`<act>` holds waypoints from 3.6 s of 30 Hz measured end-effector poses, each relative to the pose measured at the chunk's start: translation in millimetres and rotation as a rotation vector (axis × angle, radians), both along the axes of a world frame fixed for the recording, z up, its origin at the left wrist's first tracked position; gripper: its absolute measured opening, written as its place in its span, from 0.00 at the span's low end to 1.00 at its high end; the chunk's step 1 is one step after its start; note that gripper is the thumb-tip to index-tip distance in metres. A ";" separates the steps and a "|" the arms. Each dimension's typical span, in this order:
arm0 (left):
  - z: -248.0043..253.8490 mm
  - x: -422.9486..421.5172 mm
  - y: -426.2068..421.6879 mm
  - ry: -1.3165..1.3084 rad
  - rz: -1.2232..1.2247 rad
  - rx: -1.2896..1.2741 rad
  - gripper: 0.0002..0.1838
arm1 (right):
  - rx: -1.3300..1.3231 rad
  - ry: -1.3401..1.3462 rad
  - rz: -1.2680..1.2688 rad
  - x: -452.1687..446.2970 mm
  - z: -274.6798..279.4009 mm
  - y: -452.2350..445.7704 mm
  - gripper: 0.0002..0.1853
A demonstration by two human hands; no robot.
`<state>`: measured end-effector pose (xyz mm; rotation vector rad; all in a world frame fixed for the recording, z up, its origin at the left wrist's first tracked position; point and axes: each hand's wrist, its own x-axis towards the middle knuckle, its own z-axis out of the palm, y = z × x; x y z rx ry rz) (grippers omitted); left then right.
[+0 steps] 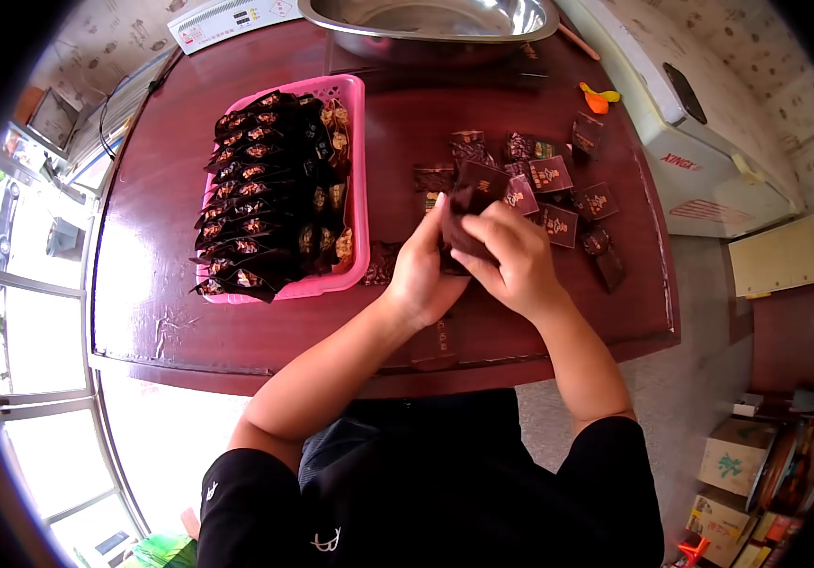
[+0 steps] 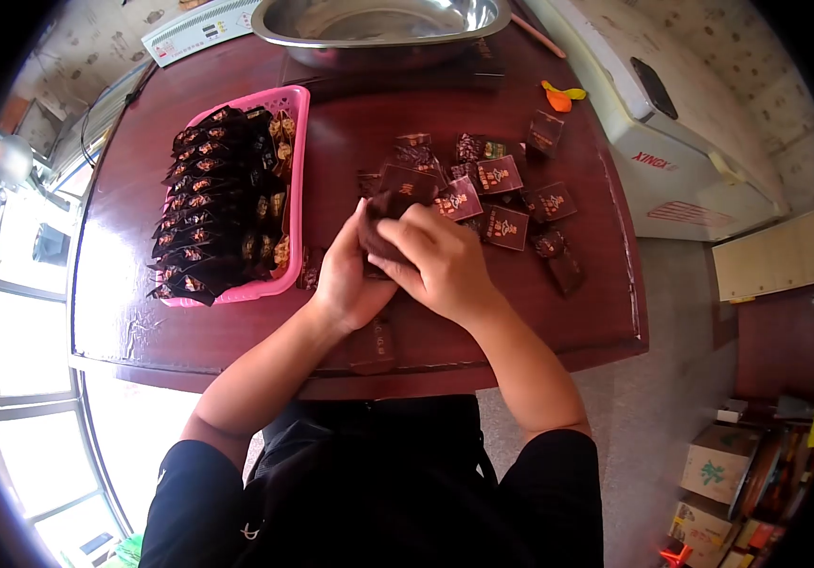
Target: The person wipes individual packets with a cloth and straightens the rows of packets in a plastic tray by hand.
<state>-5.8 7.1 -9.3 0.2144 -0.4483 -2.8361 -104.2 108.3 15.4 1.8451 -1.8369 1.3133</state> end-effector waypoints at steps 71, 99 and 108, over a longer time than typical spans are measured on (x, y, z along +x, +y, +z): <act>10.1 3.6 0.4 -0.347 0.238 -0.298 0.11 | 0.148 -0.210 0.340 2.3 16.4 11.2 0.16; 4.7 3.3 1.7 -0.190 0.108 -0.262 0.15 | 0.263 -0.109 -0.084 -18.2 23.9 16.1 0.15; 11.1 6.4 10.9 -0.155 0.146 -0.582 0.21 | 0.004 0.141 -0.123 -9.0 19.3 3.3 0.22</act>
